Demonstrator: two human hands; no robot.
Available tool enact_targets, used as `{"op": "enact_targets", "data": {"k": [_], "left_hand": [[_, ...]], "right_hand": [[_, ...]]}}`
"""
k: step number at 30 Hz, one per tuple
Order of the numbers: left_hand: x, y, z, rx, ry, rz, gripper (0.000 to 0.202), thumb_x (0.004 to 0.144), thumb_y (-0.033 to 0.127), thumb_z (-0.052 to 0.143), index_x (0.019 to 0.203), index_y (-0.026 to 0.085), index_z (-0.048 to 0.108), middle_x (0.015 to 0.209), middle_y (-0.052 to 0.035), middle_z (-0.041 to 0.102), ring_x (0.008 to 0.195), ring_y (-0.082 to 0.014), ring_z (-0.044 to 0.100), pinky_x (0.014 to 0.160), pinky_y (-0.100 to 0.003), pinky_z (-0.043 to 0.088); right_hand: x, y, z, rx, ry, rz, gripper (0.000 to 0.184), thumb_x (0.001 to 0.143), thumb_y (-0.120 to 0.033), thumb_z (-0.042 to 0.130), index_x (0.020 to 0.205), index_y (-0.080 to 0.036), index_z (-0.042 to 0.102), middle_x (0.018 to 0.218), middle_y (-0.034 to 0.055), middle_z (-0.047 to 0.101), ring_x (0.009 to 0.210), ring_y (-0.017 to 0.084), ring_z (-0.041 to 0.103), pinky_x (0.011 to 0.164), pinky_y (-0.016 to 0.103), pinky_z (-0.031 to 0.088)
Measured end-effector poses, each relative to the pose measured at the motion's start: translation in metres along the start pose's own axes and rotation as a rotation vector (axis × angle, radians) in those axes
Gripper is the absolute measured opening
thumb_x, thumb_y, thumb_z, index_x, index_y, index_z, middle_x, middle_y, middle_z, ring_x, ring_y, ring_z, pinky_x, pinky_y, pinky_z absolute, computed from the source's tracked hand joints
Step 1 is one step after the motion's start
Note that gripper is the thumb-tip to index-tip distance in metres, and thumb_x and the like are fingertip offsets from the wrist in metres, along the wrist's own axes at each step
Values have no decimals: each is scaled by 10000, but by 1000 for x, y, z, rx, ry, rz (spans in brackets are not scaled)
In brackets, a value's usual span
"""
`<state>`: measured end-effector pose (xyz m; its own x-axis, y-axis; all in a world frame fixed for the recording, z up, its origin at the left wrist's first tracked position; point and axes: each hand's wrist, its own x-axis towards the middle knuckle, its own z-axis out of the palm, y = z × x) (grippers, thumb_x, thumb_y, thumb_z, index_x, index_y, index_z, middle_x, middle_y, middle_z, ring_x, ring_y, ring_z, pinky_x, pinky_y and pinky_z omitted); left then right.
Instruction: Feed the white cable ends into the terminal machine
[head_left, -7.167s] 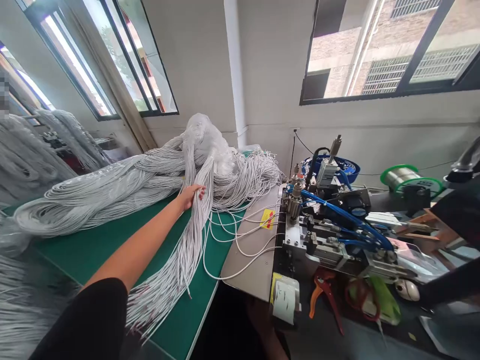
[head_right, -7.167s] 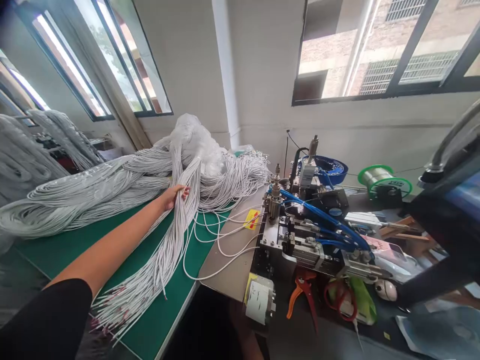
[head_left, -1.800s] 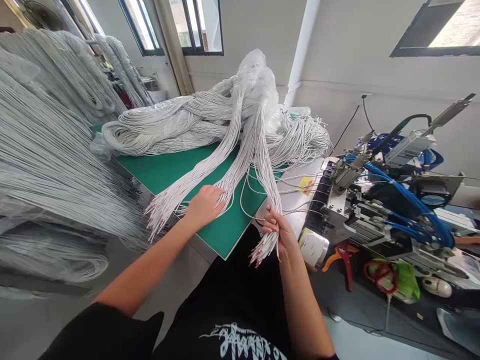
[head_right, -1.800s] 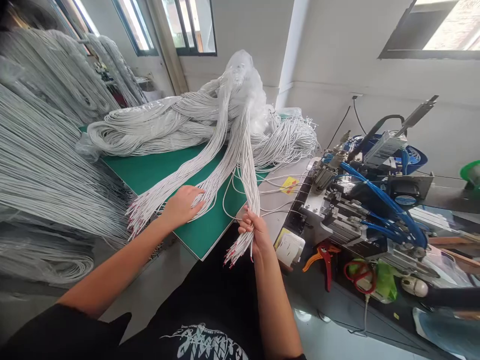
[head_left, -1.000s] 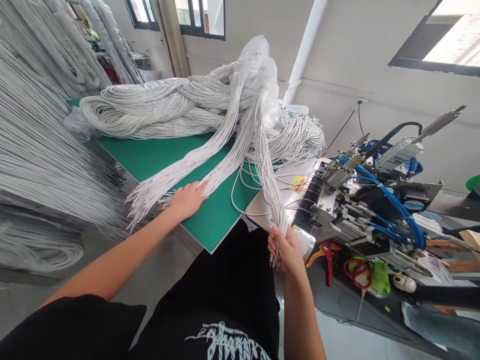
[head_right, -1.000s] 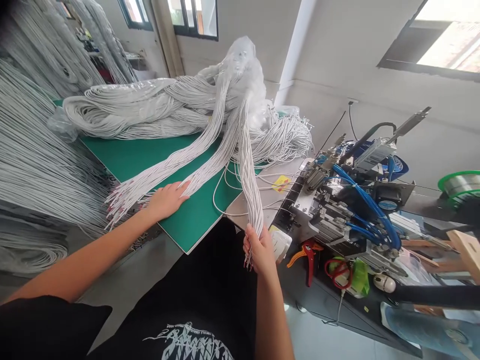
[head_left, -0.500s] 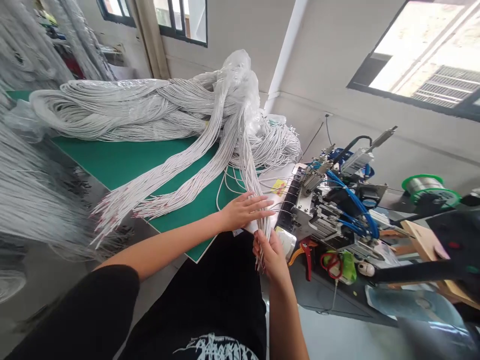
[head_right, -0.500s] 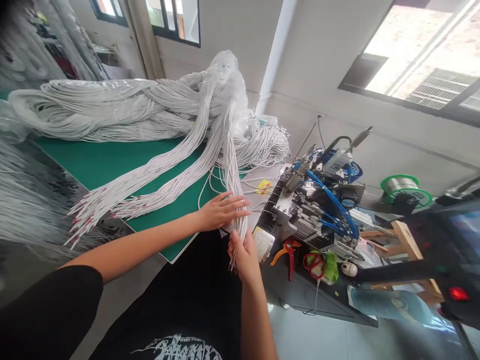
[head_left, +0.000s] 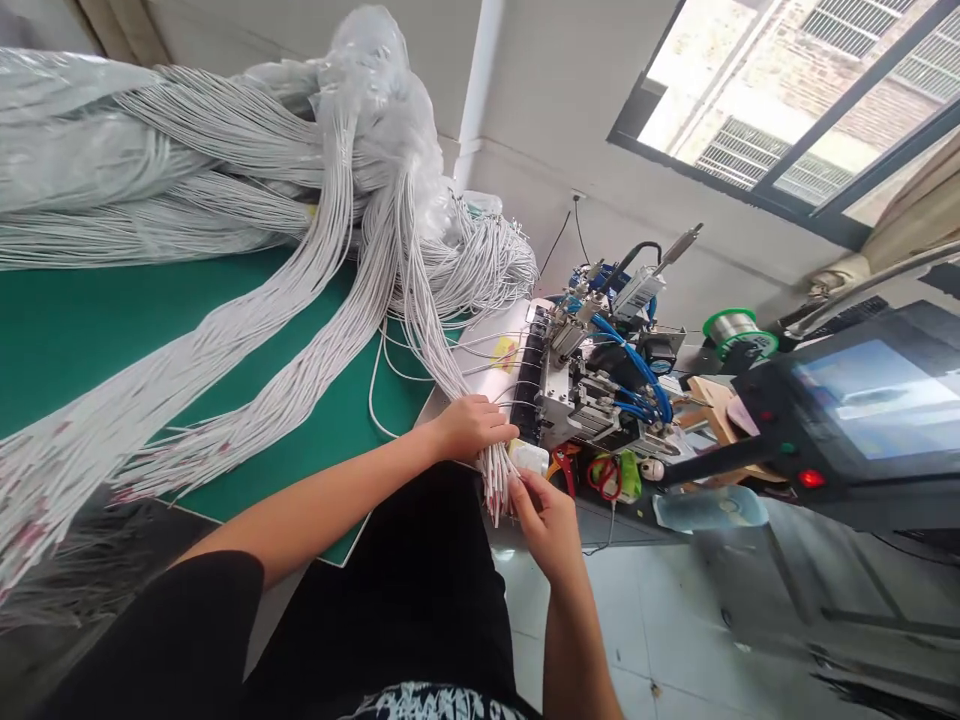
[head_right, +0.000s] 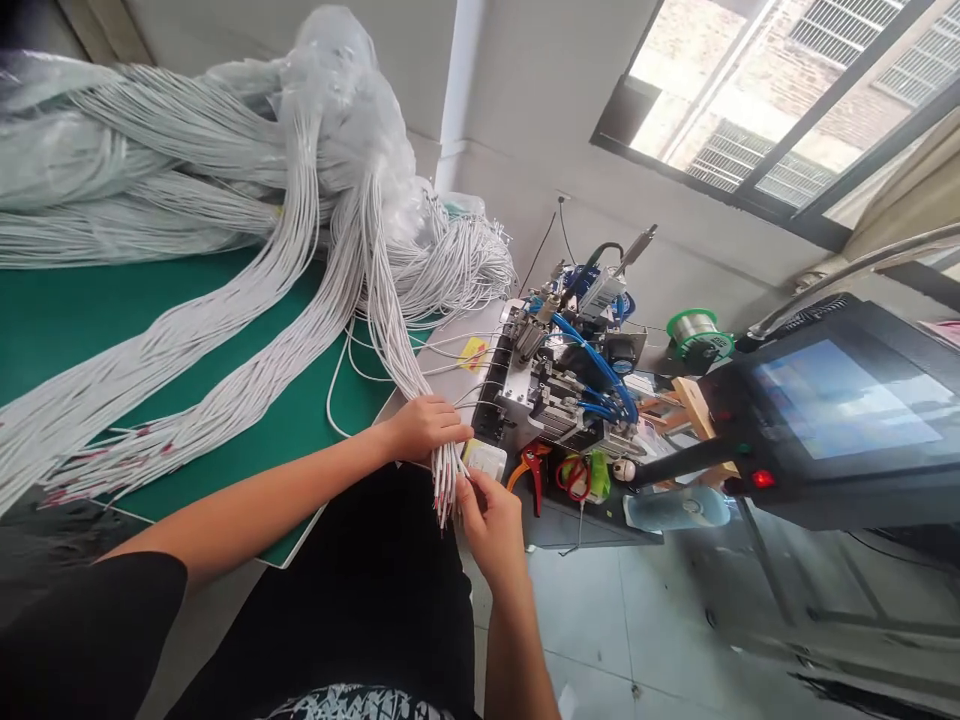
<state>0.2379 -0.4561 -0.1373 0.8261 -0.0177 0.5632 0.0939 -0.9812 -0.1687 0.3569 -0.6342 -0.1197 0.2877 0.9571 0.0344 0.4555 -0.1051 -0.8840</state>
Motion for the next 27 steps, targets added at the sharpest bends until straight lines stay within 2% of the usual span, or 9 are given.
{"op": "enact_targets", "data": {"k": [6,11,15,18,23,27], "left_hand": [[-4,-4,4,-6,55,-57,212,939,172,386,984,191,592,685,-4,596,655,-141,538,641,-291,366],[-4,-3,6,-12,121,-63,203,939,193,400,1006,177,591,755,-20,616,710,-159,550,667,-298,390],[-4,-2,5,-20,171,-113,206,956,203,397,950,181,602,821,-28,629,741,-147,556,687,-287,399],[-4,-1,6,-22,203,-126,209,956,200,403,914,178,607,794,-25,622,730,-151,550,677,-284,397],[-2,2,6,-38,177,-106,229,938,156,408,795,170,586,707,-22,580,691,-155,525,671,-290,386],[3,10,6,-34,177,-65,228,925,141,423,741,174,554,690,-11,557,678,-156,507,675,-295,375]], "right_hand": [[15,5,-7,109,156,114,274,797,-446,626,856,-188,695,714,41,666,588,161,581,535,270,471],[30,11,-13,122,254,123,296,771,-449,661,871,-172,700,712,39,666,566,141,559,496,250,429],[42,18,-16,159,386,116,364,739,-487,680,880,-152,699,714,46,669,542,135,540,455,240,392],[48,20,-14,111,456,85,376,754,-497,659,892,-149,697,739,52,678,557,138,546,493,252,418],[51,16,-9,-104,504,-5,363,827,-487,567,924,-161,697,811,78,697,707,193,609,617,291,462],[49,14,-10,-113,498,-27,364,860,-478,516,931,-167,692,808,73,691,758,205,611,657,299,460]]}}
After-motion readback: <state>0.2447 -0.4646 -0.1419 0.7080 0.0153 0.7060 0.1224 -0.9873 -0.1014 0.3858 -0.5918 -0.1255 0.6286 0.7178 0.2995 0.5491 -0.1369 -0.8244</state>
